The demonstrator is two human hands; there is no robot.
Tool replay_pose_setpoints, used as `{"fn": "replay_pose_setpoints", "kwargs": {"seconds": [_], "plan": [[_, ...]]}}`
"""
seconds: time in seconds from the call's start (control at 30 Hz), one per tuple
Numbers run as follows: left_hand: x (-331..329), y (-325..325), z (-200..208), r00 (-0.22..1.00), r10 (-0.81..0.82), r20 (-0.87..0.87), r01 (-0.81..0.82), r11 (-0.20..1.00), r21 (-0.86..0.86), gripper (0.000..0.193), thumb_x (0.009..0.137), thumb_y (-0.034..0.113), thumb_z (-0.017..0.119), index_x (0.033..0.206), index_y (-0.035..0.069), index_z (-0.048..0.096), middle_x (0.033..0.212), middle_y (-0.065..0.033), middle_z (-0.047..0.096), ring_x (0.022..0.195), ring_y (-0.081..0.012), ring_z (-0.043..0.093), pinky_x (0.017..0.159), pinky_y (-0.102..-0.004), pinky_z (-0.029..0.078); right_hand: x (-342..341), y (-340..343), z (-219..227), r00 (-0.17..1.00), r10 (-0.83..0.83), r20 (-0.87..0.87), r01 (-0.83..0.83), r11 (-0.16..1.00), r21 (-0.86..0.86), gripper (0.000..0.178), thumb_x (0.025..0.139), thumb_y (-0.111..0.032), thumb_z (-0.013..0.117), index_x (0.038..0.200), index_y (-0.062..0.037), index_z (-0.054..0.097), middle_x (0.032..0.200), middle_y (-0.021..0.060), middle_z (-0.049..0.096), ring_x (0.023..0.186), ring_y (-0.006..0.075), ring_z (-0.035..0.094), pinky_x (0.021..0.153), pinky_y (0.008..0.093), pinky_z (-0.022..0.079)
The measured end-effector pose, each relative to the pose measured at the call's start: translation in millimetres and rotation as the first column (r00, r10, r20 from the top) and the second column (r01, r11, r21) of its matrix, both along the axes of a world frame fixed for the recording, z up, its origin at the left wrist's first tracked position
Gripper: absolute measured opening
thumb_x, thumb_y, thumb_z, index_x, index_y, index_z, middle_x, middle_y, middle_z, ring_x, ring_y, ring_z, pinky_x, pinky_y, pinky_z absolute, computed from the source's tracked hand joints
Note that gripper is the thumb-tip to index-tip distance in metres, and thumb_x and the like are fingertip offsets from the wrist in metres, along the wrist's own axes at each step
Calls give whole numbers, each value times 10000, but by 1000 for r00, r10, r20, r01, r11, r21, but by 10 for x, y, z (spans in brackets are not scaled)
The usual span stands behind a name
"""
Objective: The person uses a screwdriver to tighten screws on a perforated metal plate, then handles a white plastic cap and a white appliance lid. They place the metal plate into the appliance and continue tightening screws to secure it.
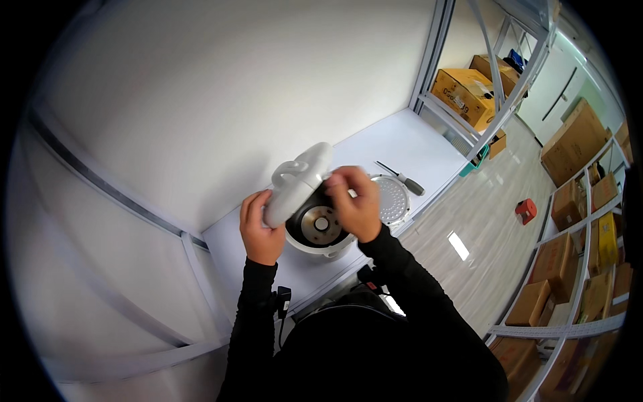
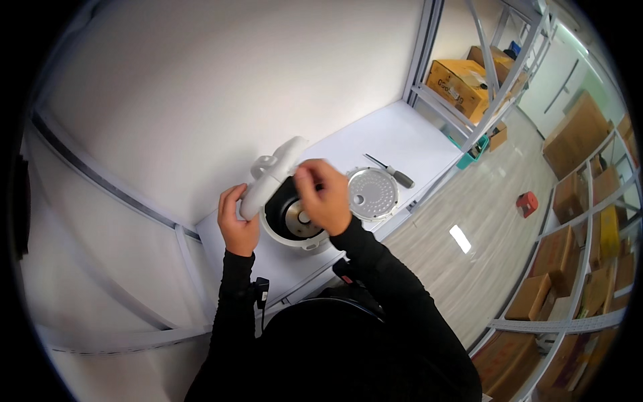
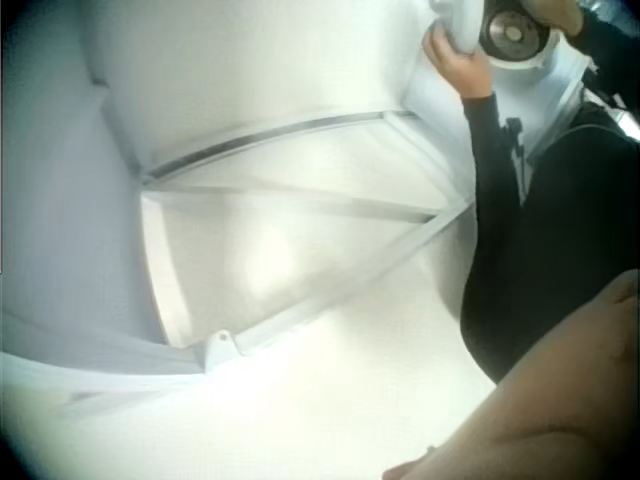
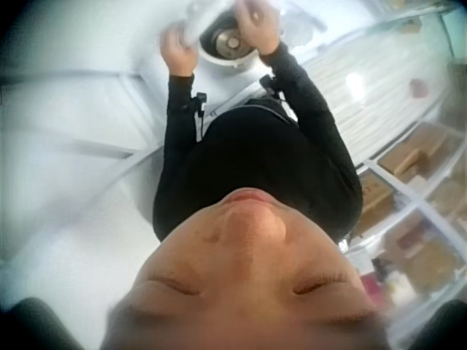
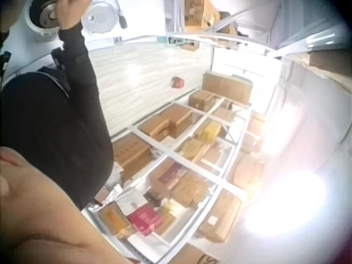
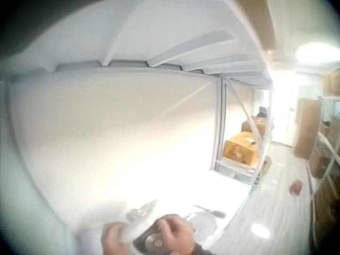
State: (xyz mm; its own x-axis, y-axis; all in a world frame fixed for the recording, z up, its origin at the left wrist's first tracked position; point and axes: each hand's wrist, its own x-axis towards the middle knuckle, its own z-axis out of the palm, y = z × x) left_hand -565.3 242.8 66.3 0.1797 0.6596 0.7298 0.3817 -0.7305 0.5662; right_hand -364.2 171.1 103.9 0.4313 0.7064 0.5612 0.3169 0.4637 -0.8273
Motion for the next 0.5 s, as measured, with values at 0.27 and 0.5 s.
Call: {"fn": "replay_pose_setpoints", "kwargs": {"seconds": [0.27, 0.5], "plan": [[5, -155, -84, 985, -124, -117, 129, 991, 33, 626, 674, 10, 878, 1267, 73, 686, 1267, -105, 653, 1152, -354, 636, 936, -438, 564, 265, -411, -11, 991, 117, -57, -122, 989, -85, 409, 978, -158, 776, 1275, 29, 564, 1085, 110, 678, 912, 179, 705, 880, 330, 570], [-29, -201, -65, 975, -173, -138, 173, 985, -18, 677, 678, 10, 870, 1322, 70, 670, 1321, -118, 646, 1166, -363, 643, 964, -438, 555, 376, -493, -312, 988, 93, 122, -93, 996, 0, 411, 945, -107, 776, 1288, 28, 596, 1194, 143, 643, 1012, 221, 713, 913, 348, 558]]}}
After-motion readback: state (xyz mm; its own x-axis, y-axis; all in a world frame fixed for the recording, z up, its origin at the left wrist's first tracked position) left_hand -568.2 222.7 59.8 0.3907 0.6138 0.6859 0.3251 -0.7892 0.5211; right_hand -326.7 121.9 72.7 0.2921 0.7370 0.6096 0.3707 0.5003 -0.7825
